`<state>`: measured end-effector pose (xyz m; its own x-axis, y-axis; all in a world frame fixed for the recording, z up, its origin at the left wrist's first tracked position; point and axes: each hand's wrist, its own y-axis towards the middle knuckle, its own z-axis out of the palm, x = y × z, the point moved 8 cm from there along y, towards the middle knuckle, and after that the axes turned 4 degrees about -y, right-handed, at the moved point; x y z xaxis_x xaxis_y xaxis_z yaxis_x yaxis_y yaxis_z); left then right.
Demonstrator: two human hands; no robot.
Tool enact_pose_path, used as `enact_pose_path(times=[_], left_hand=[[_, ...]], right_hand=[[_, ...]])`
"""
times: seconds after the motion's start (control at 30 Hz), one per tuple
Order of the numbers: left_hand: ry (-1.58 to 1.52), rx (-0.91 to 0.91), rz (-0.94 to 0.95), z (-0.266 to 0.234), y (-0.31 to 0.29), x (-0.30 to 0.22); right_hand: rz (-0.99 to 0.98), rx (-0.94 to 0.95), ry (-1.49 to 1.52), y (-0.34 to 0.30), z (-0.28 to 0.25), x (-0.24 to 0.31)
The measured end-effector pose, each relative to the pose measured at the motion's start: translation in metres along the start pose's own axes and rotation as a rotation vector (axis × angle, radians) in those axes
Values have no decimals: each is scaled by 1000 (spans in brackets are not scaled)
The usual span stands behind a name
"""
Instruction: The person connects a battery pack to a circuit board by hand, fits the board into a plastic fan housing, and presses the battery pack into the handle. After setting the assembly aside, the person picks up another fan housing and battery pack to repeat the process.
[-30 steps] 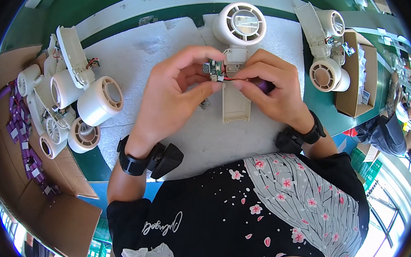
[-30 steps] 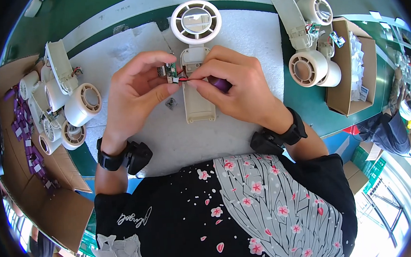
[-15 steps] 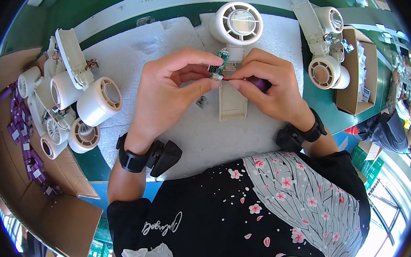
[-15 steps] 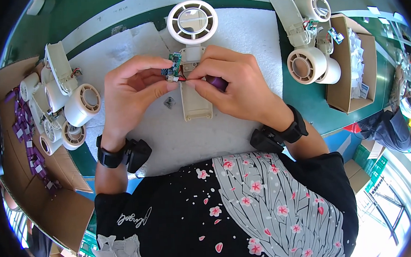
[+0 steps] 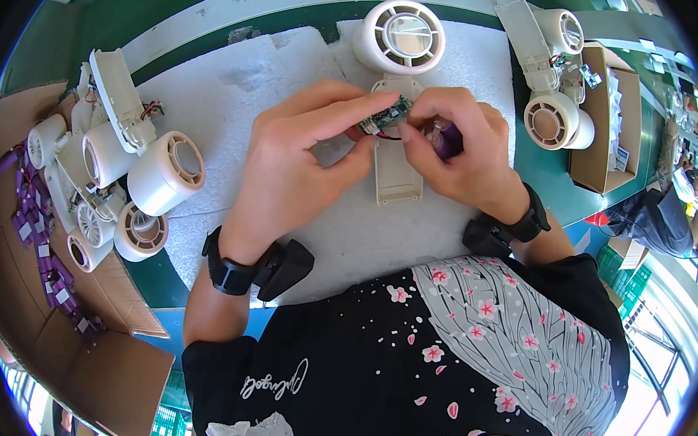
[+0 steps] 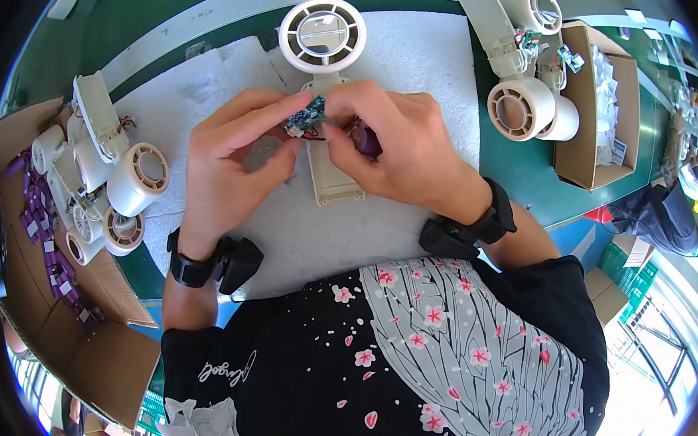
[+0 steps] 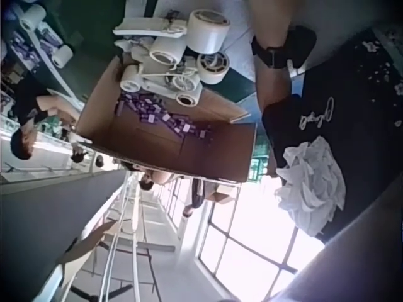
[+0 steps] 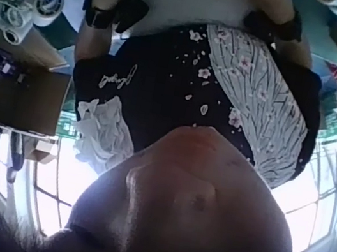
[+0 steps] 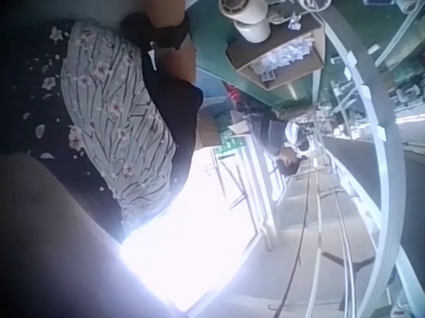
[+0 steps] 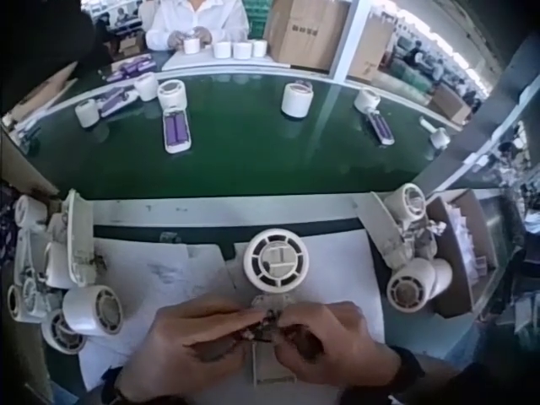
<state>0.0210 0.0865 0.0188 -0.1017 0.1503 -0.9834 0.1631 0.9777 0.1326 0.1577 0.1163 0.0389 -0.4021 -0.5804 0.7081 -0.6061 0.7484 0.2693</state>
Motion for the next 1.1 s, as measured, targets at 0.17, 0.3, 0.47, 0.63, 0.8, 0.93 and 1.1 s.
enact_pose_path(times=[0.17,0.3,0.47,0.63,0.8,0.93,1.1], left_hand=[[136,-15,67,1,-1,-7],[32,-86,-90,-2,-3,4],[-12,-74,-91,-2,-4,11],[62,-118,9,-5,-3,4],[244,-139,99,-5,-1,-7],[249,-145,94,-5,-1,-7],[255,-135,86,-4,-1,-6]], right_hand=[[-66,-132,-51,6,-7,4],[-141,-104,-129,4,-6,10],[-135,-110,-122,4,-7,9],[-73,-115,-113,4,-7,5],[-93,-141,-155,4,-8,6],[-64,-145,-158,4,-8,6],[-49,-154,-137,4,-8,5]])
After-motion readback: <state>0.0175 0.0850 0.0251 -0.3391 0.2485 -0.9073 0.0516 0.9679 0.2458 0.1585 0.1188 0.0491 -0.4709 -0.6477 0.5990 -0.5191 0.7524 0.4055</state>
